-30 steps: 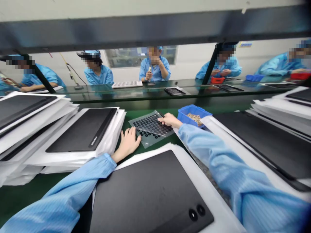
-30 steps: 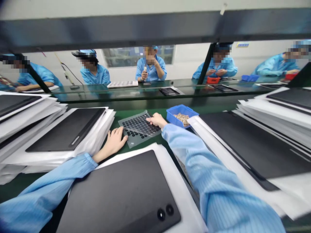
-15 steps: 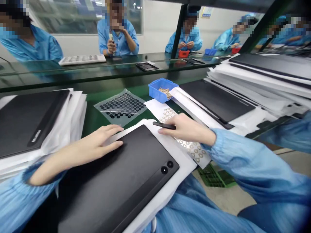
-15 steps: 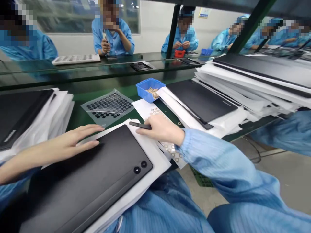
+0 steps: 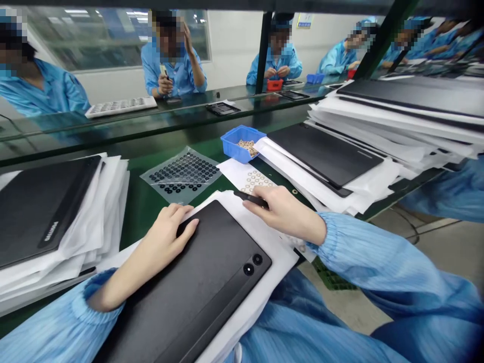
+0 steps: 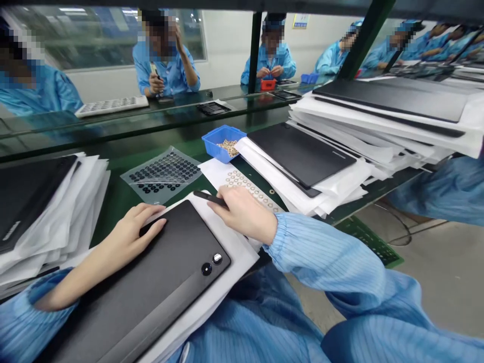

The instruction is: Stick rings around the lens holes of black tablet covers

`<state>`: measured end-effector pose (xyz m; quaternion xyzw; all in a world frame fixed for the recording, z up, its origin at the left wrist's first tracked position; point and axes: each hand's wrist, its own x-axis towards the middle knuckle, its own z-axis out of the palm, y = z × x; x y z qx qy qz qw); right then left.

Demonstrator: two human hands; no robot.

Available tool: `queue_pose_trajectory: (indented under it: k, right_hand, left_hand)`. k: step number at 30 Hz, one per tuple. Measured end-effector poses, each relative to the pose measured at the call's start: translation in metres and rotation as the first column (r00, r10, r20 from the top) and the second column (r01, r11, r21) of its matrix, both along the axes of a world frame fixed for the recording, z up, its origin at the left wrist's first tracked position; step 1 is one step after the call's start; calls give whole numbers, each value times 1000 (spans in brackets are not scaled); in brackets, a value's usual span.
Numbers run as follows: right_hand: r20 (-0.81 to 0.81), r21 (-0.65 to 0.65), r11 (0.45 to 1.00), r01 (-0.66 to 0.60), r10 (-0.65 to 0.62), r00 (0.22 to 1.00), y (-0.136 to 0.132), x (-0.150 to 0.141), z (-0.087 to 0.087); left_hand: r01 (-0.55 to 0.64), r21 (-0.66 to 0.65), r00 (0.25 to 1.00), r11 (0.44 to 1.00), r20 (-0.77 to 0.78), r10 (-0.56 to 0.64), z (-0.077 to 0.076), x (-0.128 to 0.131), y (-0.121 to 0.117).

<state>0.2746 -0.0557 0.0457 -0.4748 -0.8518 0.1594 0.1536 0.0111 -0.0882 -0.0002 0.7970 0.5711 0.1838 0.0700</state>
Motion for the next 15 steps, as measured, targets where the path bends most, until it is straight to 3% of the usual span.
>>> queue_pose_trajectory:
  k: [4, 9, 15]
  right_hand:
    - [36, -71, 991, -109, 112, 993, 5, -4, -12]
    - [-60, 33, 971, -238, 240, 969, 5, -14, -7]
    - [-287, 148, 977, -156, 193, 938, -1, -10, 5]
  left_hand:
    - [-64, 28, 998, 998, 26, 63, -2, 3, -1]
    - [-66, 15, 995, 998, 79, 64, 6, 6, -4]
    - [-104, -5, 988, 995, 114, 104, 28, 15, -16]
